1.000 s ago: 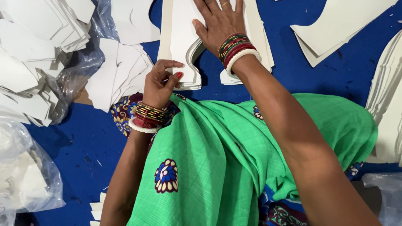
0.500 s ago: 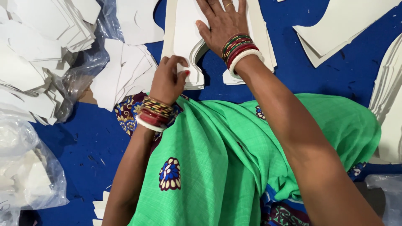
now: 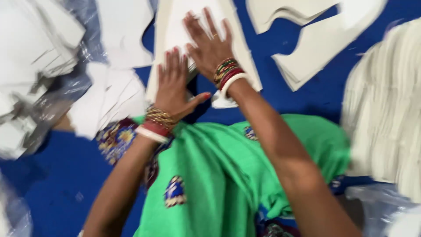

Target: The person sorts and matches white shoe upper components on a blue floor surface.

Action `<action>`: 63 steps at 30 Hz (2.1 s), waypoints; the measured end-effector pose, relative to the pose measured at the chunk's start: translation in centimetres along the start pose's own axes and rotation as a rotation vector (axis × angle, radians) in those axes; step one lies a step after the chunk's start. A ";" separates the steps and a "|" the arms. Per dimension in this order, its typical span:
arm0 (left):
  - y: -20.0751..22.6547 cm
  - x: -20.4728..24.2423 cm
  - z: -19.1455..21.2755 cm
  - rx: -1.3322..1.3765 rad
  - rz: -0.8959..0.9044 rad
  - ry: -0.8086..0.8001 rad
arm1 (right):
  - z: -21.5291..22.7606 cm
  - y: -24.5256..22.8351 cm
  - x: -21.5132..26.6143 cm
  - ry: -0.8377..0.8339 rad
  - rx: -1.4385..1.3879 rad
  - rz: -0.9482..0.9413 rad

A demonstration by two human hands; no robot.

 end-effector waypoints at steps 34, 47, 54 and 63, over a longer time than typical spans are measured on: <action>-1.8 -4.7 10.5 0.625 0.016 0.355 | 24.3 0.6 13.2 0.750 -0.215 0.038; -9.0 -0.4 3.5 1.650 0.320 -0.320 | 6.4 7.0 3.3 0.436 -0.828 -0.207; -7.9 4.9 2.5 1.207 0.364 -0.510 | 3.0 7.4 4.0 0.303 -0.534 -0.265; -1.9 2.4 10.7 -0.051 0.592 -0.088 | 5.5 5.3 -1.6 0.236 0.141 -0.074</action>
Point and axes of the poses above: each hand's wrist, its own x-axis away from the middle knuckle, its own z-axis out of the back of the hand, y = z × x, the point moved 4 cm from there along -x, towards the middle knuckle, and after that the axes turned 13 degrees about z, right-handed, at the moved point
